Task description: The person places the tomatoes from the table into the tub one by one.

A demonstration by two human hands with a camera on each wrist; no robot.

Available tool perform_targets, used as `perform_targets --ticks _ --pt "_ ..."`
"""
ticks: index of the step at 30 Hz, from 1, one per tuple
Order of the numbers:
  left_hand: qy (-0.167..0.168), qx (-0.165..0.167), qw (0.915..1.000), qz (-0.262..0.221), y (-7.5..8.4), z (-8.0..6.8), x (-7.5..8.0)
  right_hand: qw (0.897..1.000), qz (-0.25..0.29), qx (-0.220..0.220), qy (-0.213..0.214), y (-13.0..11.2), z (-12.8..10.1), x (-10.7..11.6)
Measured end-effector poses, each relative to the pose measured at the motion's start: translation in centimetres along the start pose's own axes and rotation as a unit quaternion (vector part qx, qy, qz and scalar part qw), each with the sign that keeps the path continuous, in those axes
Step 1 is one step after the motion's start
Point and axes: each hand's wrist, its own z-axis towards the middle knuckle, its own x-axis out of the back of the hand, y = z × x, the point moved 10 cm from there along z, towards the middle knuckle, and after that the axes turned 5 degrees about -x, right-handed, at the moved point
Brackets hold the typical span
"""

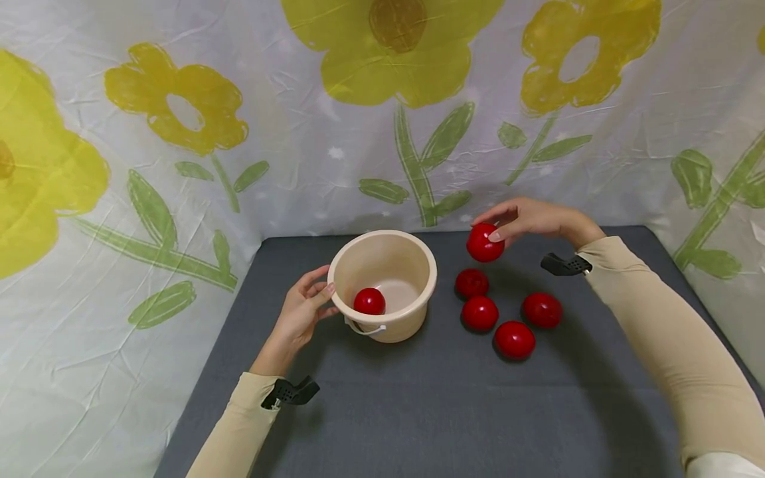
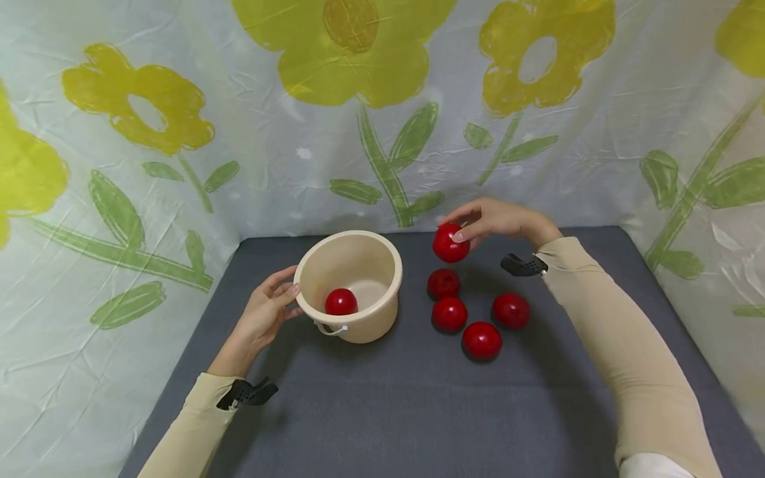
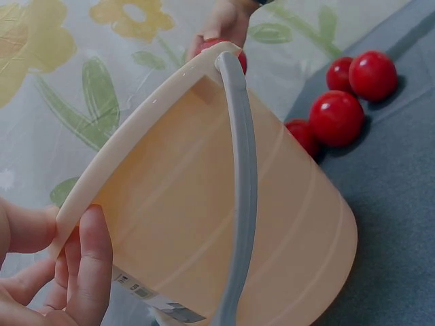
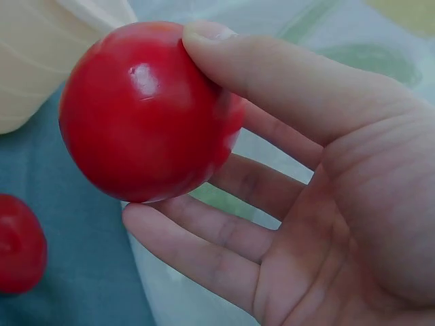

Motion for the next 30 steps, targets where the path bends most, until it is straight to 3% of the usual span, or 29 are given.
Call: perform_targets --ticks 12,30 --pt "-0.004 -0.003 1.0000 0.003 -0.1 0.1 0.0 1.000 -0.016 0.017 -0.006 -3.1 1.9 -0.8" --pt "-0.002 -0.002 1.0000 0.001 0.0 0.0 0.0 0.996 -0.024 0.050 -0.063 -7.9 4.7 -4.1"
